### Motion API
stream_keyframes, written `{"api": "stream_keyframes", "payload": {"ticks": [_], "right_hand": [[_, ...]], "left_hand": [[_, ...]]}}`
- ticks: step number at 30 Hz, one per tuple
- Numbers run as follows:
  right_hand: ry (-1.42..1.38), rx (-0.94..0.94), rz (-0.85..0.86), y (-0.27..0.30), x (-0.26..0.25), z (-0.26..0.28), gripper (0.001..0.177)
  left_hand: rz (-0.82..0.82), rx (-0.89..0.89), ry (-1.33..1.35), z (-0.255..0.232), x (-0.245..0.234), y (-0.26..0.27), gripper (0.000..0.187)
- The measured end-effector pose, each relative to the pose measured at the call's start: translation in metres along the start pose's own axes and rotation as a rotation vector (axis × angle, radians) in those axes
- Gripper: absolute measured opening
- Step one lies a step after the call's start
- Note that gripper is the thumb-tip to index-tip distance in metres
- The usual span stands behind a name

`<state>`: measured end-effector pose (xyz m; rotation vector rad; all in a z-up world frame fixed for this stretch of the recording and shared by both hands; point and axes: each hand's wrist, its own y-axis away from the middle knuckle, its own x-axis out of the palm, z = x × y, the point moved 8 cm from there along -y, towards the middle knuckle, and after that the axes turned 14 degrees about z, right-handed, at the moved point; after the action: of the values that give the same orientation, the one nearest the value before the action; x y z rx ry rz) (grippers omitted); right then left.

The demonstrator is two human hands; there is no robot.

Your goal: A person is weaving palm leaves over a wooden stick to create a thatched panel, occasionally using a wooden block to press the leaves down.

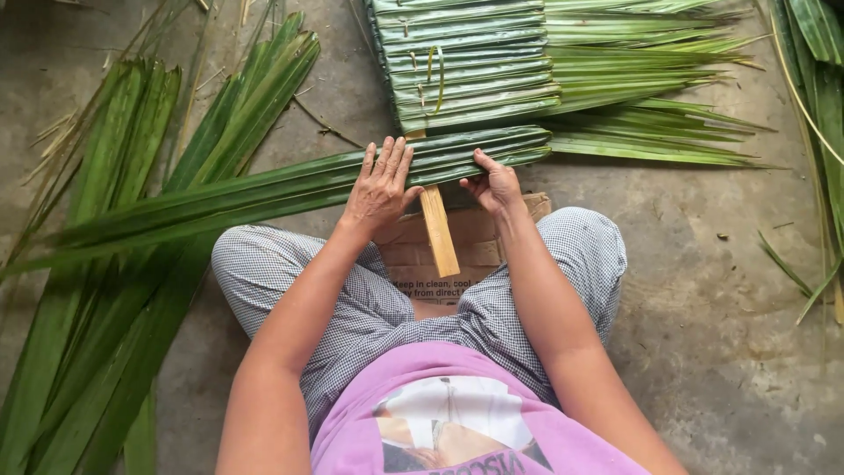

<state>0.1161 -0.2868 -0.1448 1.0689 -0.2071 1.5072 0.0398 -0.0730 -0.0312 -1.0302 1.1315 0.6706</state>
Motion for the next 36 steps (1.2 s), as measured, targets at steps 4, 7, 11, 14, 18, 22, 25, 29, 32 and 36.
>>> {"api": "stream_keyframes", "payload": {"ticks": [4,7,11,14,18,22,25,29,32,36], "right_hand": [[-0.006,-0.01,-0.009,0.0,0.0,0.006,0.018],[-0.011,-0.021,-0.033,-0.001,-0.004,0.014,0.019],[-0.016,-0.026,-0.055,-0.003,-0.013,0.025,0.021],[-0.016,-0.033,-0.092,-0.002,-0.018,0.034,0.023],[0.006,-0.031,-0.074,0.01,-0.004,0.041,0.024],[0.014,-0.048,-0.058,0.005,-0.012,0.041,0.028],[0.015,-0.065,-0.059,0.0,-0.022,0.041,0.029],[0.039,-0.106,-0.09,-0.005,-0.032,0.045,0.031],[0.039,-0.111,-0.096,0.001,-0.027,0.047,0.032],[0.041,-0.075,-0.127,0.015,-0.003,0.033,0.041]], "left_hand": [[-0.028,0.016,-0.027,0.003,-0.001,-0.002,0.073],[-0.042,0.028,-0.039,0.011,0.001,-0.005,0.074],[-0.056,0.036,-0.037,0.012,0.003,-0.007,0.074],[-0.05,0.031,-0.031,0.012,0.006,-0.006,0.075],[-0.049,0.035,-0.034,0.011,0.007,-0.006,0.075],[-0.056,0.049,-0.022,0.01,0.005,-0.007,0.074],[-0.058,0.059,-0.009,0.009,0.003,-0.009,0.074],[-0.068,0.081,0.011,0.007,0.003,-0.014,0.073],[-0.08,0.089,0.015,0.006,0.0,-0.015,0.071],[-0.072,0.089,0.046,0.006,0.005,-0.013,0.07]]}}
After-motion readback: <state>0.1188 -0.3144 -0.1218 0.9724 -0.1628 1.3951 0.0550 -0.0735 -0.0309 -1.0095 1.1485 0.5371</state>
